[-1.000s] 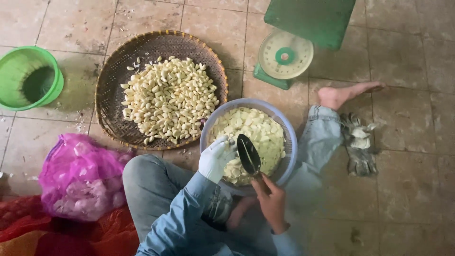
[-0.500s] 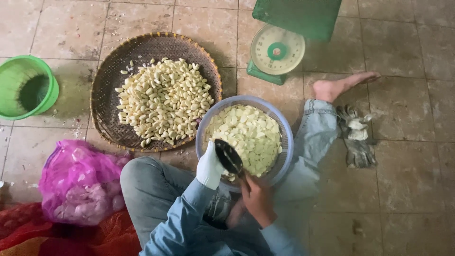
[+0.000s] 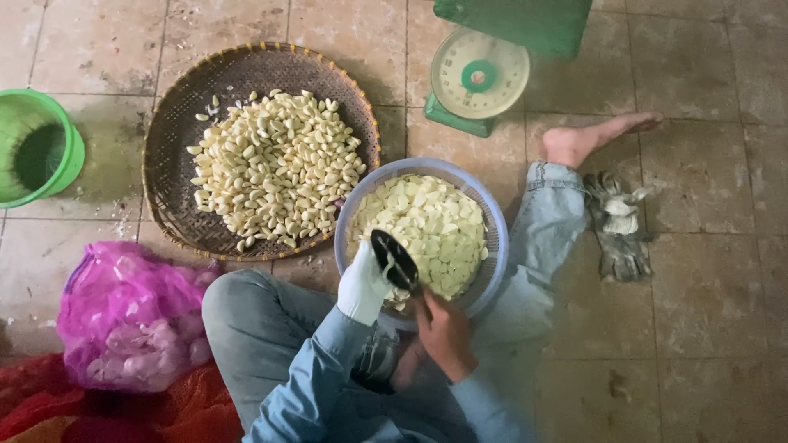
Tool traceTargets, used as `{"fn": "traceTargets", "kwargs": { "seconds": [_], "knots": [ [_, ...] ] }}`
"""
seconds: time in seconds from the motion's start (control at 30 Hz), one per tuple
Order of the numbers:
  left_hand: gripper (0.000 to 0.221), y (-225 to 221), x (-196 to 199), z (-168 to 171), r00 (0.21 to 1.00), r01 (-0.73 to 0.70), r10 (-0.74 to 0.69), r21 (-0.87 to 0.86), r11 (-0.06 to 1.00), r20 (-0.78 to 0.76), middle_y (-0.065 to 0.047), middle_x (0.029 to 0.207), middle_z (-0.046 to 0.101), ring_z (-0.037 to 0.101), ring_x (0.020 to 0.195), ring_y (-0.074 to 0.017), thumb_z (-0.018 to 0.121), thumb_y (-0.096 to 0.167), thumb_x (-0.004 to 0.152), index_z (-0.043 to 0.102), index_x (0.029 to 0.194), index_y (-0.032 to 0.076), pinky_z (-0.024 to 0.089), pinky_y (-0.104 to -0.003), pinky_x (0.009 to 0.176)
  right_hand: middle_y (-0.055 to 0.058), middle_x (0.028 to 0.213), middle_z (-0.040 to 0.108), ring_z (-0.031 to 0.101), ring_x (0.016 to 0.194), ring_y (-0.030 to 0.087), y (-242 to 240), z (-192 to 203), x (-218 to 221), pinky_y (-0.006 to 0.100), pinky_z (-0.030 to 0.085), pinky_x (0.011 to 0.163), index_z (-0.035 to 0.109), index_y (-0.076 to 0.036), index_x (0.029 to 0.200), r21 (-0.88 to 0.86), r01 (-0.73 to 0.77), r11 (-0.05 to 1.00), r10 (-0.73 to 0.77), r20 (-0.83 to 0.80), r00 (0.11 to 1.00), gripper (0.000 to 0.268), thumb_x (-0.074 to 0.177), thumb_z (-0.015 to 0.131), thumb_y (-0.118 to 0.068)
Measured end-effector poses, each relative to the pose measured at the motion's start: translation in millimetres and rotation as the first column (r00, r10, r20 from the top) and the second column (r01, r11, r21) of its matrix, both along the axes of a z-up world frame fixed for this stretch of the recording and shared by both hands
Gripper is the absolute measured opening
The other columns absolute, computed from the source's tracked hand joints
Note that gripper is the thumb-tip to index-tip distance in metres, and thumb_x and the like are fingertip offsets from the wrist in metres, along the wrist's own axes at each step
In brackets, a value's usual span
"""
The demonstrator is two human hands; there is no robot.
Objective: Slicing garlic cloves into a bowl using a hand-held slicer while sitting on the floor.
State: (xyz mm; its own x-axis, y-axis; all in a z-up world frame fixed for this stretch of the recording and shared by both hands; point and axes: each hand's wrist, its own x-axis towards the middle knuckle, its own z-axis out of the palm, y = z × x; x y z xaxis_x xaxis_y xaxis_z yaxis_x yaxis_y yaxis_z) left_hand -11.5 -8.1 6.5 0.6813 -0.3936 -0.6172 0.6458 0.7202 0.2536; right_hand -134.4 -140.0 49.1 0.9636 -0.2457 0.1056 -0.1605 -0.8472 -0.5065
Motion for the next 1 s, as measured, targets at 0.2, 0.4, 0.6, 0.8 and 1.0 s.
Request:
{"fn": "traceTargets", "kwargs": {
  "seconds": [0.2,0.4,0.6,0.8,1.0],
  "knots": [
    [0.032,-21.7,3.0,13.0,0.978,-0.075,0.094,0.105,0.992,-0.184,-0.007,0.108,0.076,0.075,0.092,-0.0308,0.076,0.034,0.092,0.074,0.113,0.01,0.059,-0.055,0.088,0.018,0.091,0.078,0.079,0.079,0.029,-13.5,7.6,29.5,0.036,0.063,0.064,0.07,0.002,0.123,0.279,-0.002,0.96,0.024,-0.076,0.997,0.038,0.105,0.063,-0.031],
    [0.026,-24.8,-17.9,-54.0,0.983,-0.108,0.133,0.188,0.976,-0.125,-0.012,0.099,0.077,0.076,0.081,-0.0325,0.081,0.023,0.09,0.076,0.107,0.003,0.06,-0.054,0.08,0.02,0.09,0.079,0.079,0.079,0.031,-11.6,-0.3,33.4,0.041,0.062,0.064,0.072,-0.001,0.121,0.408,0.137,0.903,-0.086,-0.142,0.986,0.045,0.104,0.061,-0.041],
    [0.031,-26.4,3.2,-50.1,0.97,-0.178,0.186,0.061,0.982,-0.159,-0.014,0.113,0.076,0.076,0.098,-0.0355,0.079,0.028,0.092,0.076,0.116,0.009,0.059,-0.056,0.093,0.008,0.076,0.075,0.072,0.068,0.013,6.3,19.4,24.1,0.027,0.055,0.057,0.078,-0.011,0.104,0.299,0.115,0.947,-0.083,-0.118,0.99,0.032,0.103,0.063,-0.04],
    [0.039,-24.5,-0.3,-20.2,0.98,-0.085,0.099,0.088,0.993,-0.173,-0.013,0.117,0.075,0.075,0.1,-0.0349,0.075,0.036,0.094,0.074,0.121,0.008,0.057,-0.053,0.095,0.017,0.078,0.075,0.077,0.069,0.031,-5.9,16.6,32.2,0.038,0.06,0.056,0.073,-0.001,0.112,0.197,0.031,0.98,-0.024,-0.036,0.999,0.035,0.103,0.064,-0.034],
    [0.045,-31.0,-4.5,-31.1,0.994,-0.045,0.053,0.085,0.995,-0.094,-0.01,0.118,0.074,0.074,0.102,-0.0288,0.068,0.043,0.097,0.071,0.131,0.013,0.058,-0.046,0.094,0.015,0.088,0.079,0.079,0.077,0.026,-9.8,0.8,40.0,0.034,0.061,0.062,0.075,-0.006,0.118,0.316,0.059,0.947,-0.058,-0.013,0.998,0.033,0.104,0.064,-0.034]
  ]
}}
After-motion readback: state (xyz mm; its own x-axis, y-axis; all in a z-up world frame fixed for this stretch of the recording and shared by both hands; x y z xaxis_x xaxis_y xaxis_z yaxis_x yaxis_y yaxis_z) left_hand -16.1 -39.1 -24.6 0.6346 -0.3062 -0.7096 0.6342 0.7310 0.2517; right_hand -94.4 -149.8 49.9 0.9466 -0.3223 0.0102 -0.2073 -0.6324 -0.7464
